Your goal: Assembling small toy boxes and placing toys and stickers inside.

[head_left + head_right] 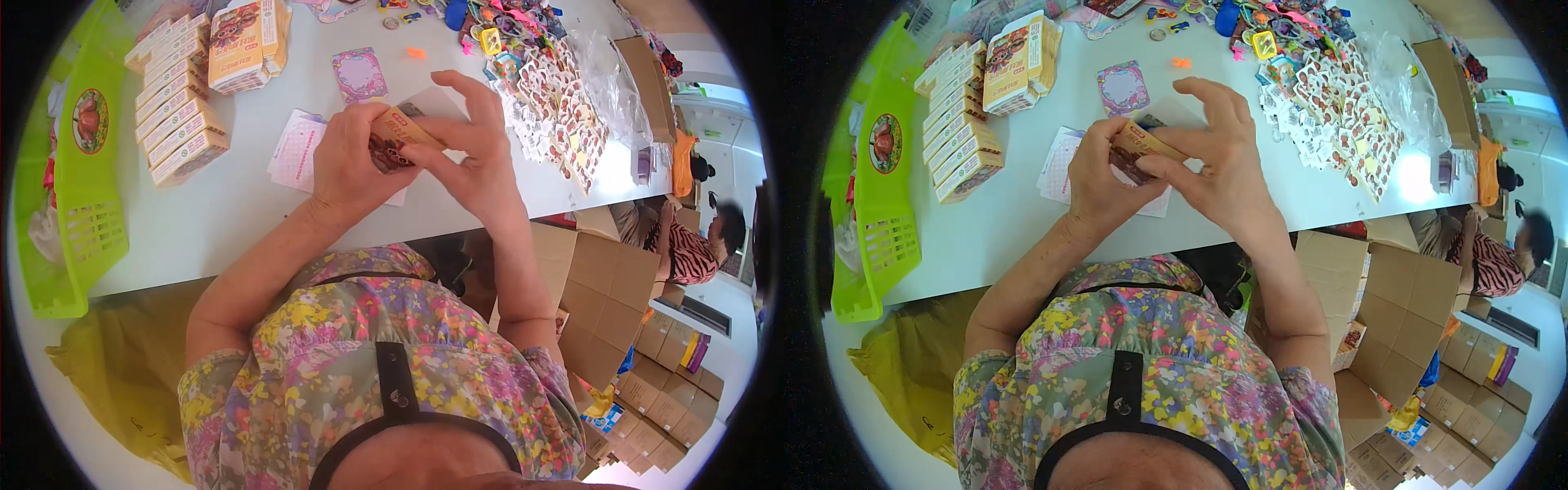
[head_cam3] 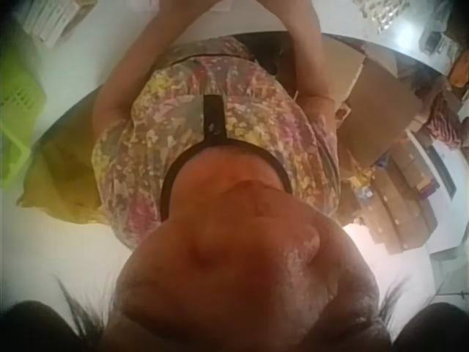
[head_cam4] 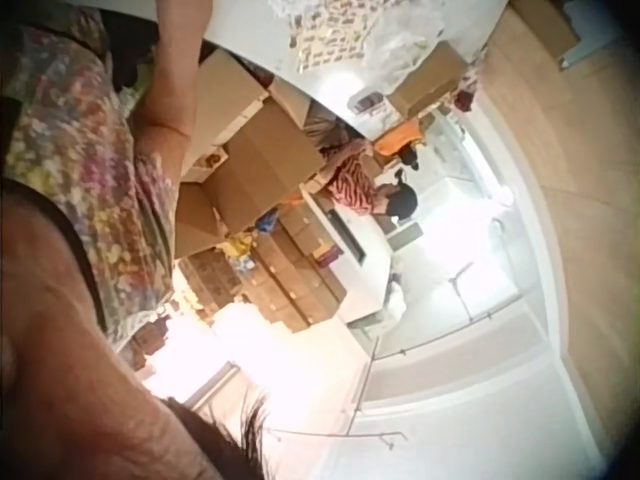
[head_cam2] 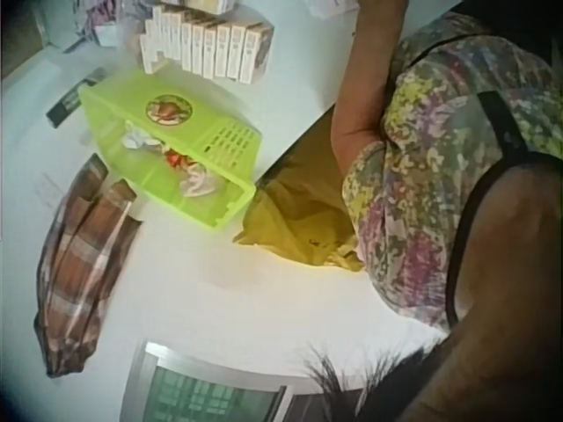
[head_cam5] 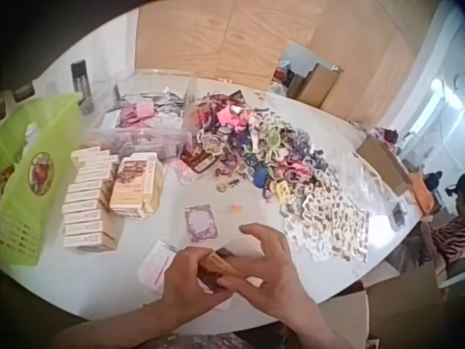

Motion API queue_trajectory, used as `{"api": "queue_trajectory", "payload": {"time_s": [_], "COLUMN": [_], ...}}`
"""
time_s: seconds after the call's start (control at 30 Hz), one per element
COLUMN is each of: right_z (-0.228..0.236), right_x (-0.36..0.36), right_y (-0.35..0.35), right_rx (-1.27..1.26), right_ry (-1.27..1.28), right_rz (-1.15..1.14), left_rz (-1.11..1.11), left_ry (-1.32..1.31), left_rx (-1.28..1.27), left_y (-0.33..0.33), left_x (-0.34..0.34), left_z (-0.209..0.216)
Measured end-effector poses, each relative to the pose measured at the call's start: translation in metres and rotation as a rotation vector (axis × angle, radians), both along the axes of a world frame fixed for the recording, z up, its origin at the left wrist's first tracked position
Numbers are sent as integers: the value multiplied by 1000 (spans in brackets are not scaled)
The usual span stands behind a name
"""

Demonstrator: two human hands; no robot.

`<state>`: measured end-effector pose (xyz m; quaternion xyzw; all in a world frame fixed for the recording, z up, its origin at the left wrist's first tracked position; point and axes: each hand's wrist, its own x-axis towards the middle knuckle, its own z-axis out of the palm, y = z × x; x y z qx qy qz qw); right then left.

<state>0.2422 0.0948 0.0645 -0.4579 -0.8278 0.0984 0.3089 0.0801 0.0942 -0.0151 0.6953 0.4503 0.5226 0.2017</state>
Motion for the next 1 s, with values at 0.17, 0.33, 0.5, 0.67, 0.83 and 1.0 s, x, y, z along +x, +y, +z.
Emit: {"api": "queue_trajectory", "payload": {"time_s": [0.17, 0.33, 0.5, 0.67, 0.83, 1.0], "right_z": [-5, -20, -24, -38, -43, -62], "right_x": [4, 5, -7, -10, -7, -3], "right_y": [-14, -8, -19, -17, -37, -55], "right_rx": [3, -140, -288, -279, -233, -311], "right_ry": [267, 289, 814, 997, 666, 597], "right_rz": [-155, -56, -225, -220, -202, -74], "left_rz": [3, 1, -39, -240, -285, -411], "left_ry": [-57, -68, -194, -468, -307, -313], "left_rx": [-101, -164, -384, -312, -250, -567], "left_y": [0, -5, -8, -12, -31, -58], "left_x": [-3, -1, 1, -1, -22, -51], "left_z": [7, 3, 15, 1, 8, 1]}}
